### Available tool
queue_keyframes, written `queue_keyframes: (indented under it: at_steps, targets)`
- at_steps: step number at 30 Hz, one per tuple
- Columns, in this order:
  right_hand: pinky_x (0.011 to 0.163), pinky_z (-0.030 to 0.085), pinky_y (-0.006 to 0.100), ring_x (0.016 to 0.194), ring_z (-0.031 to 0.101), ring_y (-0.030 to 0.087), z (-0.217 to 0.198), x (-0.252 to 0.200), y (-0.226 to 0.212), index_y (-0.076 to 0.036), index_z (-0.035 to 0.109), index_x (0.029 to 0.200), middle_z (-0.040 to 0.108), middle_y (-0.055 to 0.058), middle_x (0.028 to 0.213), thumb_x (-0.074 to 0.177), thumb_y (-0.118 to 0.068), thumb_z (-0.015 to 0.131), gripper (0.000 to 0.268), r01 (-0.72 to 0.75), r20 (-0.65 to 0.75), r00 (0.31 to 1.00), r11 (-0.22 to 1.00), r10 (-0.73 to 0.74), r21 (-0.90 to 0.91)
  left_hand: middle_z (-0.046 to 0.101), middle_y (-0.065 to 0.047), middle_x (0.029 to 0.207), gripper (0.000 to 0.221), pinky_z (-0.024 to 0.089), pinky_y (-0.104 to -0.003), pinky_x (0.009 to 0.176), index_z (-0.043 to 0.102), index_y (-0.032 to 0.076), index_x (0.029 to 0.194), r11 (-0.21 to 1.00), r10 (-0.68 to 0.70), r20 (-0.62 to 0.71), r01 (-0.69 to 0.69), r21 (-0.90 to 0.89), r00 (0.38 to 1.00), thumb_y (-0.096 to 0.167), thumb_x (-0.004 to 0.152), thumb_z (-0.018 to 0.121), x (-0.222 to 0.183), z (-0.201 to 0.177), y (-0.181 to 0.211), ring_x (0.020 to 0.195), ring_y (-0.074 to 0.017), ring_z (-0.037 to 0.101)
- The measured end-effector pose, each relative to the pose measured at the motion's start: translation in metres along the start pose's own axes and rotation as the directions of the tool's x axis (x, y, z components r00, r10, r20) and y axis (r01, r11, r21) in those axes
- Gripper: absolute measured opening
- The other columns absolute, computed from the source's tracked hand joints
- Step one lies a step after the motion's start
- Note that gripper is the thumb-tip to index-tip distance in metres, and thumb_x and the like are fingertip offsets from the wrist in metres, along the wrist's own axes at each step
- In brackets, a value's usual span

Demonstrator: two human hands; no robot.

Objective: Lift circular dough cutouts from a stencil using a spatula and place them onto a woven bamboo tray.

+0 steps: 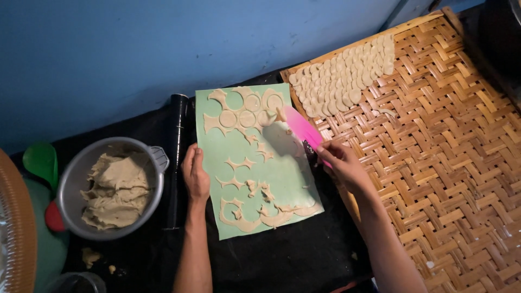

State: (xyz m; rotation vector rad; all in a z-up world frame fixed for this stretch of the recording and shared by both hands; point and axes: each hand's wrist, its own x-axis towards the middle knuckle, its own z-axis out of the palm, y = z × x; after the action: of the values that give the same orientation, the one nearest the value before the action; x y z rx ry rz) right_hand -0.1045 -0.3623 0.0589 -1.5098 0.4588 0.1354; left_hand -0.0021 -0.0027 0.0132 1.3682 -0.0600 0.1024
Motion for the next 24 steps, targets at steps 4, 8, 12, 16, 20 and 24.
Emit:
queue_keyframes:
  at_steps: [4, 8, 12, 16, 20, 24]
  targets:
    - [0.04, 0.027, 0.024, 0.05, 0.043, 0.005, 0.002, -0.015, -0.02, -0.01, 0.066, 0.103, 0.055, -0.006, 0.07, 0.096, -0.031, 0.065, 0.022, -0.071, 0.045, 0.997, 0.997, 0.069, 0.042, 0.067, -0.003, 0.108, 0.03, 0.047, -0.026, 0.09, 0.064, -0.002, 0.119, 1.0, -0.01, -0.004, 0.01, 0.004, 1.0, 0.018, 0.108, 0.045, 0.001, -0.003, -0.006, 0.098, -0.0112, 0.058]
    - [0.043, 0.029, 0.022, 0.052, 0.043, 0.004, -0.003, -0.021, -0.02, -0.009, 0.066, 0.102, 0.052, -0.006, 0.069, 0.1, -0.031, 0.064, 0.022, -0.033, 0.118, 0.993, 0.996, 0.023, 0.082, 0.065, -0.004, 0.104, 0.028, 0.046, -0.026, 0.09, 0.064, -0.002, 0.117, 1.0, -0.004, 0.002, 0.004, 0.025, 1.0, 0.018, 0.111, 0.045, 0.001, -0.007, -0.015, 0.097, -0.0115, 0.057]
    - [0.045, 0.03, 0.021, 0.054, 0.044, 0.004, -0.025, -0.017, -0.007, -0.008, 0.067, 0.102, 0.052, -0.006, 0.068, 0.102, -0.031, 0.064, 0.023, 0.029, 0.103, 0.994, 0.996, -0.038, 0.086, 0.067, -0.003, 0.105, 0.029, 0.047, -0.026, 0.088, 0.064, -0.002, 0.117, 1.0, -0.01, 0.005, 0.01, 0.011, 1.0, 0.018, 0.11, 0.045, 0.0, -0.004, -0.006, 0.096, -0.0111, 0.058]
    - [0.055, 0.043, 0.023, 0.064, 0.057, 0.006, -0.057, 0.0, 0.007, -0.005, 0.07, 0.103, 0.065, -0.002, 0.076, 0.099, -0.027, 0.065, 0.023, 0.151, -0.137, 0.977, 0.982, -0.166, -0.111, 0.068, -0.003, 0.107, 0.029, 0.047, -0.026, 0.09, 0.065, -0.002, 0.118, 1.0, 0.028, 0.027, -0.028, -0.003, 0.999, 0.018, 0.109, 0.046, 0.001, -0.004, -0.008, 0.098, -0.0112, 0.059]
    - [0.067, 0.048, 0.027, 0.074, 0.059, 0.01, -0.102, 0.019, 0.027, -0.001, 0.07, 0.108, 0.068, 0.002, 0.084, 0.101, -0.025, 0.068, 0.026, 0.175, -0.376, 0.867, 0.905, -0.328, -0.387, 0.068, -0.004, 0.108, 0.03, 0.047, -0.026, 0.09, 0.065, -0.002, 0.118, 0.996, 0.056, 0.03, -0.058, 0.06, 0.998, 0.02, 0.109, 0.046, 0.0, -0.007, -0.01, 0.099, -0.012, 0.059]
    - [0.074, 0.052, 0.032, 0.079, 0.063, 0.016, -0.137, 0.034, 0.036, 0.004, 0.07, 0.11, 0.07, 0.01, 0.088, 0.102, -0.025, 0.071, 0.031, 0.156, -0.506, 0.699, 0.798, -0.506, -0.582, 0.067, -0.004, 0.109, 0.031, 0.046, -0.026, 0.091, 0.064, -0.002, 0.119, 0.999, 0.017, 0.017, -0.018, 0.038, 1.0, 0.021, 0.109, 0.046, -0.001, -0.003, -0.003, 0.1, -0.0125, 0.059]
